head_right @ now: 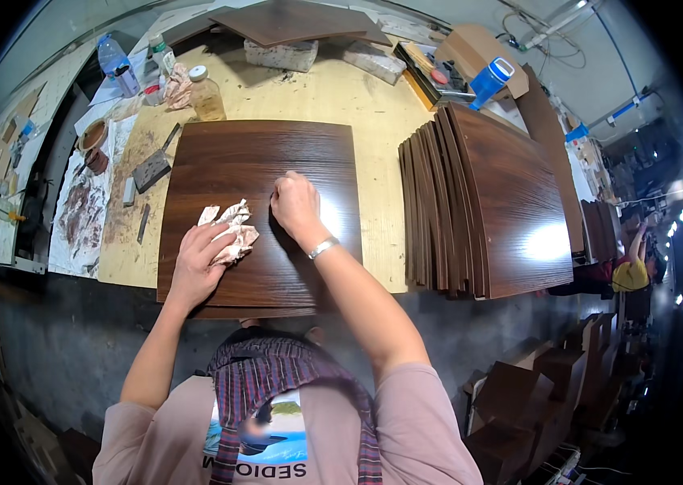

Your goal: The person applies a liquid finish to a stack of dark wood panels using a cloth. They repeatedly pour liquid from a bottle onto the cloth and wipe the surface of each panel, then stack the finished pieces. The person also uses a small sanding block to smooth the edges of the panels between wiping steps.

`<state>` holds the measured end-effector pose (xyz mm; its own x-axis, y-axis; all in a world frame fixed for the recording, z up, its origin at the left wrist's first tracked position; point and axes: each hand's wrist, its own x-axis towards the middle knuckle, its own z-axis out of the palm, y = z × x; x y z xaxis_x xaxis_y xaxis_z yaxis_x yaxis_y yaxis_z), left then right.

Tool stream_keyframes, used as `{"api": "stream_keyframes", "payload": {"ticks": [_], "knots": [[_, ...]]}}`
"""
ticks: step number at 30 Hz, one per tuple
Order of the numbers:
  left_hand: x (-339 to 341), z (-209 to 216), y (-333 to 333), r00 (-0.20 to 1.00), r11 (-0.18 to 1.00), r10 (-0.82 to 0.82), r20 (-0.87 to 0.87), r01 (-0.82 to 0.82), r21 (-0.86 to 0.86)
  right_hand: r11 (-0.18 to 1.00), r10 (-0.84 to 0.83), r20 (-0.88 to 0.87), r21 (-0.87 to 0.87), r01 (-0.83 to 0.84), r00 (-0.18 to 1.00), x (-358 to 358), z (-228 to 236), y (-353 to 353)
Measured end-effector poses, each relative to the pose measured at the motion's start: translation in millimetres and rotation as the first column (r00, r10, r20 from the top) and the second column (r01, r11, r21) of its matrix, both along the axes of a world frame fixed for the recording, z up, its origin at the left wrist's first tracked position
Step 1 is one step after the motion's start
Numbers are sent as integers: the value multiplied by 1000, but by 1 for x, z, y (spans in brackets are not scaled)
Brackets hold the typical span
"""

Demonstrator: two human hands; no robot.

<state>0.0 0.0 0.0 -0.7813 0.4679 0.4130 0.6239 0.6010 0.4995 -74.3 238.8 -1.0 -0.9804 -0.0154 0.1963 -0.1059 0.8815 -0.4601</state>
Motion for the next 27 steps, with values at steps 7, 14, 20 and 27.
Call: {"api": "stream_keyframes", "payload": {"ticks": [7, 14, 20, 27], "knots": [[17, 21, 17, 986, 980, -13, 164, -20, 200, 972, 93, 74, -224, -74, 993, 29, 28, -15], [-57, -66, -142, 685, 691, 722, 96, -721, -52, 881, 469, -113, -6, -473, 876, 105, 30, -53], [-44, -100, -160, 792, 753, 606, -74, -601, -269, 994, -53, -140, -106, 38, 989, 103, 26, 25], [32, -98, -177, 877, 801, 435, -204, -480, -357, 900, -413, -32, -169, 402, 910, 98, -4, 66]]}}
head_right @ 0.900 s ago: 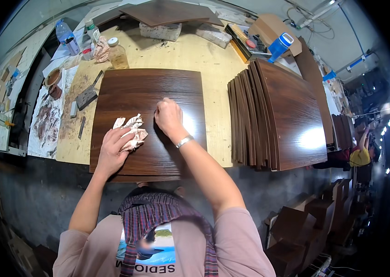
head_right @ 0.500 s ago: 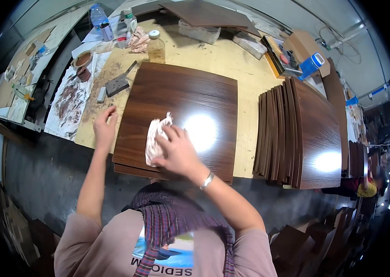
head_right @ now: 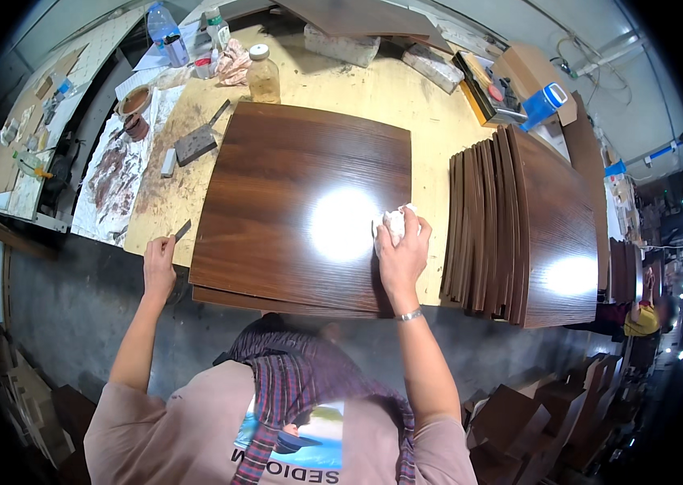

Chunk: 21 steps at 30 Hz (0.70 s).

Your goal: The person applies a liquid finish to a stack of dark wood panels using a cloth. They repeatedly pour liquid from a bottle onto the cloth and wipe the surface of each panel, then stack the finished pieces. The person also uses a small sanding block to smooth the edges of the panels between wiping steps.

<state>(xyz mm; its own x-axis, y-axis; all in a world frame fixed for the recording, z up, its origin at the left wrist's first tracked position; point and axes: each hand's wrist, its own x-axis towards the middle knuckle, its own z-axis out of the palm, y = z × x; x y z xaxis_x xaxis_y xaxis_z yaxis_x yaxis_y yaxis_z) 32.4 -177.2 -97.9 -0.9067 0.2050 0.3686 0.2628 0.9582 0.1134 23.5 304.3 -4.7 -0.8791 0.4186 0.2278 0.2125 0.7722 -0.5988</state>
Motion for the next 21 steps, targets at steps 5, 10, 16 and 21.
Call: {"api": "stream_keyframes", "payload": {"ticks": [5, 10, 16, 21], "knots": [[29, 11, -12, 997, 997, 47, 64, -42, -72, 985, 84, -17, 152, -81, 996, -1, -4, -7], [24, 48, -7, 987, 986, 126, -101, -114, 119, 978, 131, -33, 168, -124, 991, 0, 0, -3], [37, 115, 177, 906, 867, -382, -180, 419, 269, 977, 148, -47, 160, -138, 988, 1, -3, -1], [17, 103, 127, 968, 955, -210, -140, 234, 182, 977, 143, -70, 172, -129, 987, 2, -4, -1]]}}
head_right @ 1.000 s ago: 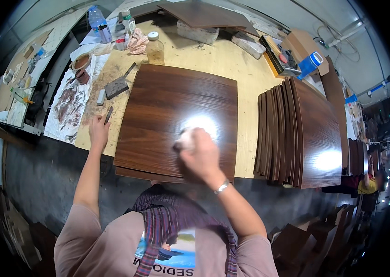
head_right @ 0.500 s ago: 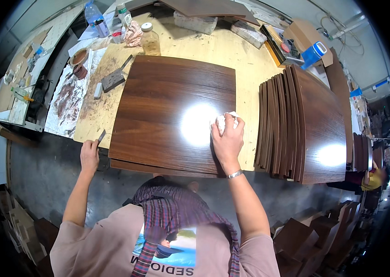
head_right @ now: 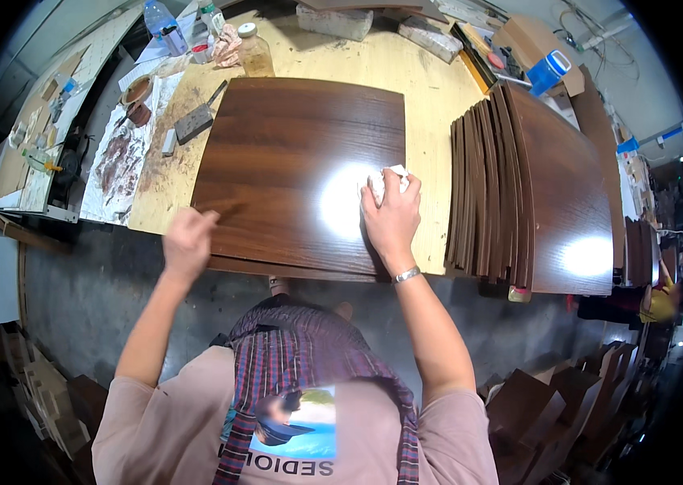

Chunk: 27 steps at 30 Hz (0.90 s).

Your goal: The person applies a liquid finish to a stack of dark wood panels using a cloth. They repeatedly pour liquid from a bottle onto the cloth and wipe the surface of each panel, then stack the finished pieces. The person also uses a small sanding block to smooth the edges of the panels between wiping steps.

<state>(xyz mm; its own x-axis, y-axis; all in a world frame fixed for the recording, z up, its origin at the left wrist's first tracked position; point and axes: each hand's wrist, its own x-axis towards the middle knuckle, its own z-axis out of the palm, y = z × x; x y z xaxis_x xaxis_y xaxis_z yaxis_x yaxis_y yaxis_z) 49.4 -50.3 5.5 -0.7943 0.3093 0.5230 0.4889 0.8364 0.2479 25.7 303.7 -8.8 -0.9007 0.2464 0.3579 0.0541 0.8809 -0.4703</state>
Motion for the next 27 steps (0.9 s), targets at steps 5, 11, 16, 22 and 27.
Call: {"api": "stream_keyframes", "payload": {"ticks": [5, 11, 16, 22, 27], "knots": [[18, 15, 25, 954, 959, -282, 99, 283, 4, 1000, -1, -8, 9, 1, 1000, -1, -3, 0], [-3, 8, -6, 988, 992, -114, 102, 107, 67, 1000, 12, -31, -9, -13, 999, 1, -4, 0], [21, 25, 26, 894, 927, -340, 292, 266, 264, 1000, 0, -9, -16, 0, 1000, 2, -2, 1], [-6, -3, 15, 971, 961, -19, 240, -48, 272, 998, 63, -38, -1, -64, 997, 6, 2, 0], [-11, 10, 73, 926, 923, -377, -26, 374, -87, 999, 51, -40, 7, -50, 998, 5, 4, 1]]}}
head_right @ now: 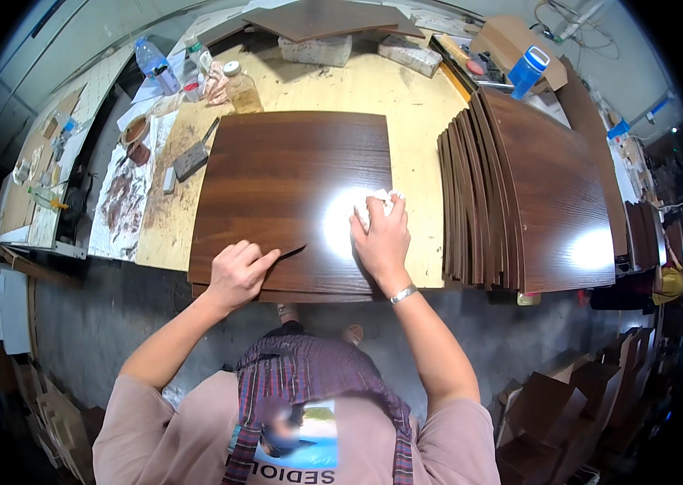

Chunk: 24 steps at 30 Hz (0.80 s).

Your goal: The person applies a liquid finish to a stack of dark wood panels using a cloth. They repeatedly pour liquid from a bottle onto the cloth and wipe the surface of each panel, then stack the finished pieces. The person also uses a small sanding block to smooth the edges of the panels between wiping steps.

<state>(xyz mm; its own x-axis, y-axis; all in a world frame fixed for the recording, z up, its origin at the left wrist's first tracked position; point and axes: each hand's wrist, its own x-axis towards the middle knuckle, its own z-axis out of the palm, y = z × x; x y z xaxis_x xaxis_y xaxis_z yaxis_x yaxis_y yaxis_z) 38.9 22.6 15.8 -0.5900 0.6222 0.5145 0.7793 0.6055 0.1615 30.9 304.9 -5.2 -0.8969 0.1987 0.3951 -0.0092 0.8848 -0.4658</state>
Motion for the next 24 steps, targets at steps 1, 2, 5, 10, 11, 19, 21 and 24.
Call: {"api": "stream_keyframes", "payload": {"ticks": [1, 2, 5, 10, 11, 19, 21, 24], "knots": [[-15, 0, 4, 999, 1000, -12, -36, 12, -10, 1000, -4, -3, -5, 4, 1000, 0, 0, -1], [-38, -1, 8, 997, 1000, -25, -72, 24, -19, 1000, -9, -6, -8, 9, 1000, 0, 1, -2], [-132, -16, -9, 961, 974, 226, -162, -226, 18, 999, -33, 2, -13, 33, 999, -1, 1, -5], [-212, -33, -19, 855, 861, 507, -109, -508, 25, 997, -72, 21, -31, 73, 997, -3, 4, -8], [-200, -28, 6, 930, 942, 334, -156, -335, 24, 995, -84, 41, -50, 86, 996, -2, 3, -4], [-250, -31, -48, 852, 857, 512, -114, -515, 4, 993, -92, 48, -70, 95, 995, -3, 5, -7], [-218, -33, -20, 938, 949, 315, -143, -312, 45, 993, -99, 37, -58, 101, 994, -4, 2, -6], [-210, -24, -18, 925, 929, 370, -90, -365, 61, 994, -94, 28, -54, 96, 995, -4, 3, -5]]}}
